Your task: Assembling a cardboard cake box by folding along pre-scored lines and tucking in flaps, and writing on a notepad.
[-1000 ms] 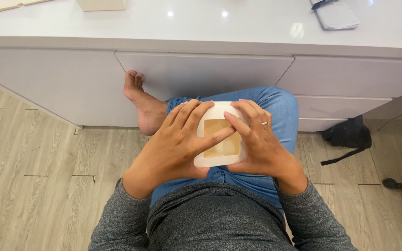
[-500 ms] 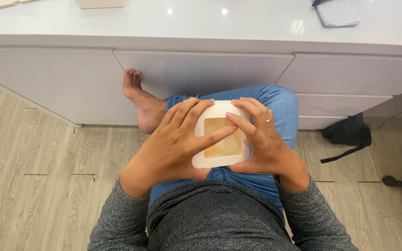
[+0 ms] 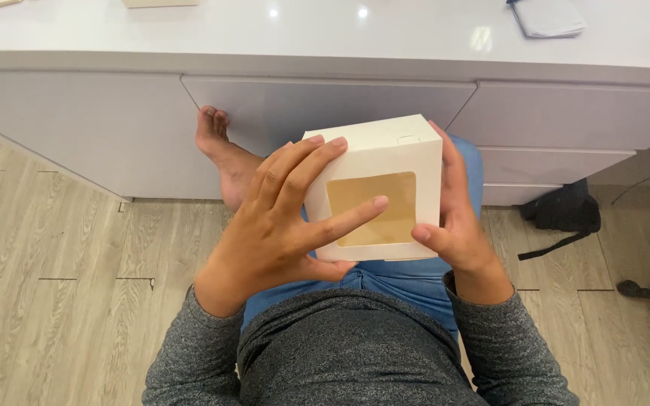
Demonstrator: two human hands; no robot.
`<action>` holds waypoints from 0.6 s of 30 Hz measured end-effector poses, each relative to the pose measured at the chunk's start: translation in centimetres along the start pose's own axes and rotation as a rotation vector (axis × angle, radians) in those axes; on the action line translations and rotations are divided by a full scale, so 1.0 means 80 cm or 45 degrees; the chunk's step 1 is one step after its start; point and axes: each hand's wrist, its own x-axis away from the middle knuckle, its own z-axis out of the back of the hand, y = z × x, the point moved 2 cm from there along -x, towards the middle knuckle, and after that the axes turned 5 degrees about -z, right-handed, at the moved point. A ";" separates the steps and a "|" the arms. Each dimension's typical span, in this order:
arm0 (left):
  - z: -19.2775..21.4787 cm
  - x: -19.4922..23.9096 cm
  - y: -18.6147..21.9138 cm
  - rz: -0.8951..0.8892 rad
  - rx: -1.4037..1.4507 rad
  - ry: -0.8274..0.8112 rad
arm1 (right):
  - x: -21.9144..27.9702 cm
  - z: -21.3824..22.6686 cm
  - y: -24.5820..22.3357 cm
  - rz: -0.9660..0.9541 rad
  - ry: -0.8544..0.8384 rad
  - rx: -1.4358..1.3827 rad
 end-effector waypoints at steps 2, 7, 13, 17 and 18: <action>-0.009 0.005 0.001 0.043 0.007 -0.017 | 0.003 0.003 0.001 0.070 0.060 0.175; -0.019 0.008 -0.001 0.619 1.115 0.071 | 0.011 0.015 0.014 0.156 0.257 -0.299; -0.016 -0.002 -0.002 0.720 1.324 -0.096 | 0.018 0.016 0.021 0.202 0.206 -0.203; -0.015 0.000 -0.002 0.657 1.255 -0.162 | 0.022 0.018 0.025 0.234 0.198 -0.259; -0.015 0.000 -0.003 0.627 1.228 -0.183 | 0.021 0.018 0.023 0.232 0.192 -0.237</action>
